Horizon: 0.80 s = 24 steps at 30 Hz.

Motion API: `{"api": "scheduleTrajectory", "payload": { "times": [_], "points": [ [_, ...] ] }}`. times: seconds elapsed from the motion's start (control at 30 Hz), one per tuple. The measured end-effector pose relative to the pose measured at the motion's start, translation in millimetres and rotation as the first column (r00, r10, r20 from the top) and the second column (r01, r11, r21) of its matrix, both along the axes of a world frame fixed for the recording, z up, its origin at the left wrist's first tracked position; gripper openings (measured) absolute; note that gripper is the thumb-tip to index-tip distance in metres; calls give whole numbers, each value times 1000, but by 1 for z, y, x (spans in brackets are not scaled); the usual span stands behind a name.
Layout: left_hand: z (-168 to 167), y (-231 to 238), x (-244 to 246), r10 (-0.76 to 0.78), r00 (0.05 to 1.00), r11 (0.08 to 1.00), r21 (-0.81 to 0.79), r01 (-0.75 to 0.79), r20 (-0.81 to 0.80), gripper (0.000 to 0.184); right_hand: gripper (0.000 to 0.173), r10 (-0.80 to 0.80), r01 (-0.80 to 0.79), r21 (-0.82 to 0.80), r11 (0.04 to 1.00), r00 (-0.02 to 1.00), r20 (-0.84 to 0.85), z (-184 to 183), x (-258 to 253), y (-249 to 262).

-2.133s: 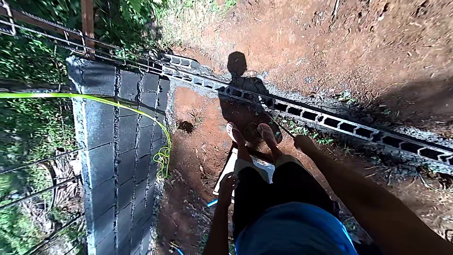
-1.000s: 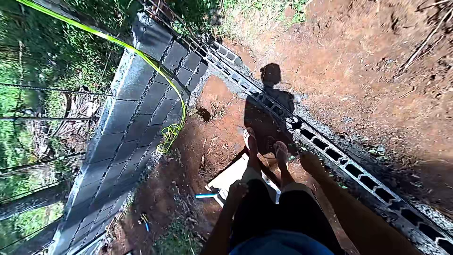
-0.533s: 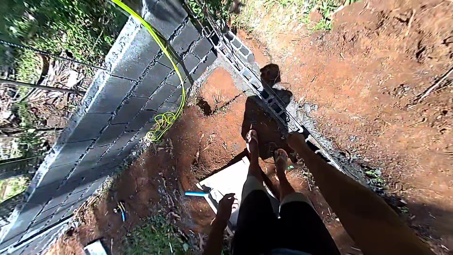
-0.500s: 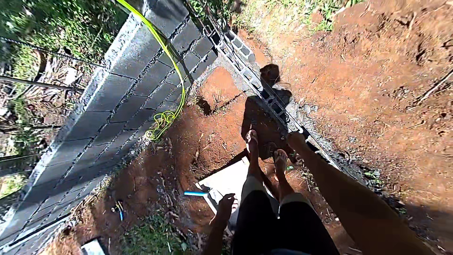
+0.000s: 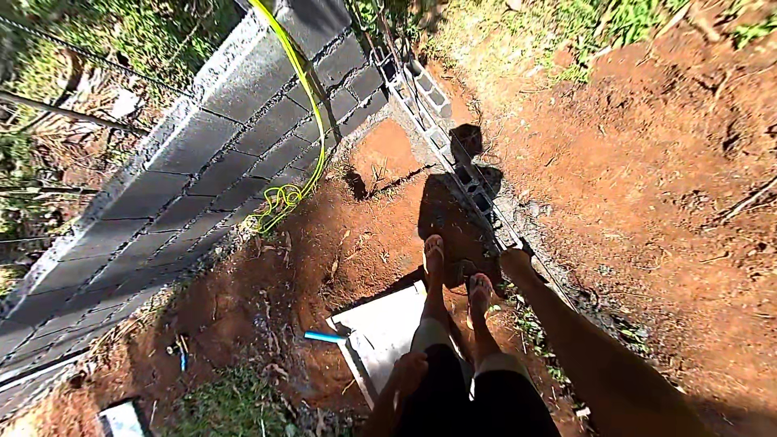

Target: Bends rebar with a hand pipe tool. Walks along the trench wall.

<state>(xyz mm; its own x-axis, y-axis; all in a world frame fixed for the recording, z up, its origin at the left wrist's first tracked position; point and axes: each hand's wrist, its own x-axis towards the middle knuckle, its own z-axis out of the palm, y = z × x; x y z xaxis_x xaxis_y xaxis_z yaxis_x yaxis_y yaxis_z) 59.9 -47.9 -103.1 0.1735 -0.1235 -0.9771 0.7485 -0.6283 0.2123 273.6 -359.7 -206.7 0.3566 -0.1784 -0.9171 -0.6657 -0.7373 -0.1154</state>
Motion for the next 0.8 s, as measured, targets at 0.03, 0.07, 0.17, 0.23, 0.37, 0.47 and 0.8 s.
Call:
{"api": "scheduleTrajectory", "payload": {
  "times": [0.03, 0.07, 0.17, 0.23, 0.37, 0.47, 0.8],
  "points": [
    [2, -4, 4, -41, 999, 999, -1, 41, -2, 39, 44, 2, -2, -1, 1000, 1000, 1, -4, -2, -2],
    [2, -8, 7, -65, 998, 998, -2, 65, -3, 39, 44, 9, -9, -1, 1000, 1000, 0, -6, -3, -4],
    [-4, -11, 4, -110, 993, 994, -8, 110, 33, 40, 42, -2, 1, 8, 1000, 1000, 22, -7, -7, -7],
    [-6, -12, 0, -165, 986, 986, 19, 164, 17, 42, 41, -21, 21, 15, 1000, 999, 34, -7, -10, -10],
    [1, -17, -6, -244, 965, 960, 119, 254, -91, 52, 42, -41, 40, 23, 999, 998, 37, -10, -16, -18],
    [4, -18, -4, -249, 962, 956, 128, 263, -112, 51, 42, -20, 20, 11, 1000, 999, 27, -15, -17, -21],
    [8, -8, 3, -316, 943, 940, 97, 326, -108, 46, 45, -1, 1, 13, 1000, 1000, -14, -13, -15, -27]
  ]
}}
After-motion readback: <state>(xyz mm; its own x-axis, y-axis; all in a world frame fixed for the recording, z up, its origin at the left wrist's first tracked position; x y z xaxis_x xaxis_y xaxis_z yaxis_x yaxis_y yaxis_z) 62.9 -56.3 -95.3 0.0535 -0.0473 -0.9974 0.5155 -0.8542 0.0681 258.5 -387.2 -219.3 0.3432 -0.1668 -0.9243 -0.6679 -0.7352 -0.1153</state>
